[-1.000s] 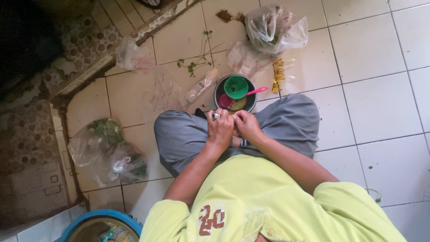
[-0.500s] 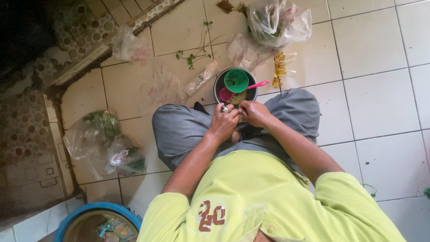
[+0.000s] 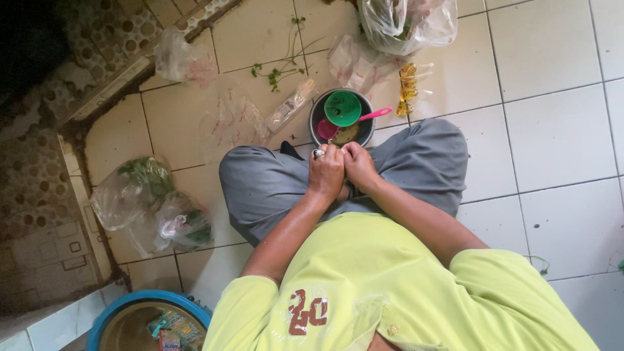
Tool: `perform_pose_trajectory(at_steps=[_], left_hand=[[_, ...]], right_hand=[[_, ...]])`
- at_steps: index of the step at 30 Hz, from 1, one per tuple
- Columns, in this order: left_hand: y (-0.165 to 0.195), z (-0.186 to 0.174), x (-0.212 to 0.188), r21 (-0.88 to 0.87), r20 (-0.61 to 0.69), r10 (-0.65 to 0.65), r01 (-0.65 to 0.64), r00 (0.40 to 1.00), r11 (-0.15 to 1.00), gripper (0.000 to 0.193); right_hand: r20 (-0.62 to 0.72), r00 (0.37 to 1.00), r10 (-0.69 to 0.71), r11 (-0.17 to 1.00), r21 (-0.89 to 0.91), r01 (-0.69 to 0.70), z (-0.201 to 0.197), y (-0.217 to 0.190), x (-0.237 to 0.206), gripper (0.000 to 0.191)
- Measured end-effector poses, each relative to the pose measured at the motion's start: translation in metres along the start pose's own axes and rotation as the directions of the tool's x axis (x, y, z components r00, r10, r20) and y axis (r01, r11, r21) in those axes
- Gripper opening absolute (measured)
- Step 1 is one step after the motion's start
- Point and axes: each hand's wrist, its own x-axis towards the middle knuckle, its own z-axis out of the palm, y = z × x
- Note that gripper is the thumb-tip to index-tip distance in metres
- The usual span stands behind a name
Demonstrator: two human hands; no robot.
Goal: The person sits on the floor and repeatedly scoops a yellow liquid from a metal pot into small clear plastic wrappers using a pink ladle. They then fold and seal each wrapper individually.
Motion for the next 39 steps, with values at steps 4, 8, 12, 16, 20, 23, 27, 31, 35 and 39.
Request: perform_pose_trajectory(at_steps=[4,8,12,16,20,23,27,31,35,39], left_hand=[[-0.009,0.019,-0.006,-0.279,0.061,-0.176,0.186,0.983,0.942,0.009],[-0.020,0.046,-0.012,-0.420,0.080,-0.376,0.373,0.923,0.827,0.011],[-0.031,0.073,-0.008,-0.783,0.562,-0.530,0.616,0.635,-0.092,0.015],[-0.032,0.077,-0.017,-0.686,0.677,-0.373,0.362,0.635,-0.631,0.013],[-0.028,0.073,-0.023,-0.803,0.578,-0.488,0.352,0.654,-0.480,0.015],[-0.023,0.068,-0.021,-0.850,0.526,-0.514,0.391,0.678,-0.353,0.018],[-0.020,0.068,-0.022,-0.827,0.551,-0.475,0.372,0.686,-0.421,0.016],[-0.021,0.073,-0.024,-0.811,0.564,-0.438,0.368,0.700,-0.456,0.014],[-0.021,0.076,-0.024,-0.850,0.510,-0.445,0.351,0.736,-0.392,0.014],[-0.020,0.076,-0.024,-0.862,0.498,-0.478,0.354,0.723,-0.362,0.013]], right_hand=[[-0.008,0.999,-0.048,0.998,-0.026,0.048,0.007,-0.007,-0.003,0.014],[-0.044,0.981,-0.191,0.982,-0.015,0.191,0.006,-0.015,-0.002,0.012],[-0.085,0.917,-0.389,0.921,-0.073,0.383,0.004,-0.020,-0.003,0.009],[-0.060,0.942,-0.329,0.944,-0.030,0.328,0.004,-0.014,-0.008,0.010],[0.057,0.993,-0.103,0.965,0.249,0.086,0.004,-0.004,-0.011,0.015],[0.109,0.994,-0.007,0.926,0.376,-0.034,0.000,-0.001,-0.012,0.014],[0.293,0.921,0.257,0.735,0.560,-0.383,-0.007,-0.004,-0.014,0.011],[0.123,0.992,0.026,0.934,0.350,-0.068,-0.014,-0.014,-0.020,0.013],[-0.053,0.897,-0.438,0.898,-0.072,0.434,-0.025,-0.032,-0.025,0.007],[0.011,0.817,-0.576,0.809,-0.137,0.572,-0.033,-0.051,-0.025,0.015]])
